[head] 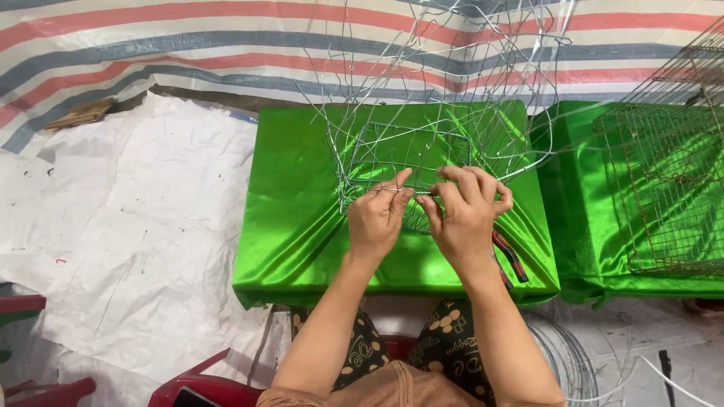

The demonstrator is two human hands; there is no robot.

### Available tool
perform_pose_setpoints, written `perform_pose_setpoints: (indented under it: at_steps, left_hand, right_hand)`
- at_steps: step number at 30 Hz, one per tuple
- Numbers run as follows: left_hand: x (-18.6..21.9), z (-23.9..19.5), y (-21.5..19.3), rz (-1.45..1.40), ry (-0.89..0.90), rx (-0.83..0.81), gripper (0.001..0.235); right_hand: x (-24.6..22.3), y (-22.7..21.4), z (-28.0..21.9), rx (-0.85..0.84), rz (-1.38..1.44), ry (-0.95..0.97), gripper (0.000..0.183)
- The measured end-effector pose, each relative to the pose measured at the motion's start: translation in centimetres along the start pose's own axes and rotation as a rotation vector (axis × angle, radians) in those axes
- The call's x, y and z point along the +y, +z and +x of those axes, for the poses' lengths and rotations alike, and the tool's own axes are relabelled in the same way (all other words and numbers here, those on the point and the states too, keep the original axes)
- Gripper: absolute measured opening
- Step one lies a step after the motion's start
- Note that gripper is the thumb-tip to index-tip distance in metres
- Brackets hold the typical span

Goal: Securing the bottom mesh of a wire cage by bending and twisting wire ends using hands and pliers.

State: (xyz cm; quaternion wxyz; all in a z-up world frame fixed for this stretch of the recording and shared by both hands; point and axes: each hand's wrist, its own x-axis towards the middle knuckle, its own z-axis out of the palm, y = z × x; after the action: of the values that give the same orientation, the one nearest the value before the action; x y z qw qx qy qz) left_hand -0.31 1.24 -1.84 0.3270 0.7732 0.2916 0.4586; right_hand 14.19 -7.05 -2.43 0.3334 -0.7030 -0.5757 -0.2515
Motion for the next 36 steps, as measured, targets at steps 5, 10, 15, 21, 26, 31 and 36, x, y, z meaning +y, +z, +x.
perform_pose_setpoints:
  at_steps: [5,10,15,21,26,31,36]
  left_hand:
    - [0.5,0.6,0.7,0.077,-0.044,-0.020,0.044]
    - [1.6,1.3,0.3,0.135,-0.118,-0.091,0.050]
    - [0.4,1.3,0.7,0.076,-0.159,-0.198,0.054]
    - [2.4,-2.1,-6.0,0.115,-0.076,-0.104,0.027]
    - [-1.4,-0.7,-8.7,-0.063,-0.167,0.222,0.035]
    - [-3.5,1.9,-7.1,-0.088,-0.187,0.056,0.121]
    - [-7.3,5.0,-4.7,-0.271,-0.146,0.008,0.113]
  right_hand:
    - [-0.2,-0.6,0.5,-0.011,0.076,0.036,0.031]
    - [-0.2,-0.8,0.2,-0.016,0.086,0.045,0.030]
    - [-0.9,-1.6,0.6,-0.044,0.039,0.088,0.029]
    - [-1.3,-0.9,-0.2,-0.003,0.109,0.068,0.029]
    - [-1.3,-2.8,-0.5,0.210,0.218,0.024,0.020]
    - [3.0,-2.0,-2.0,0.535,0.586,0.235,0.025]
    - [8.2,-5.7,3.4,0.613,1.220,0.815,0.037]
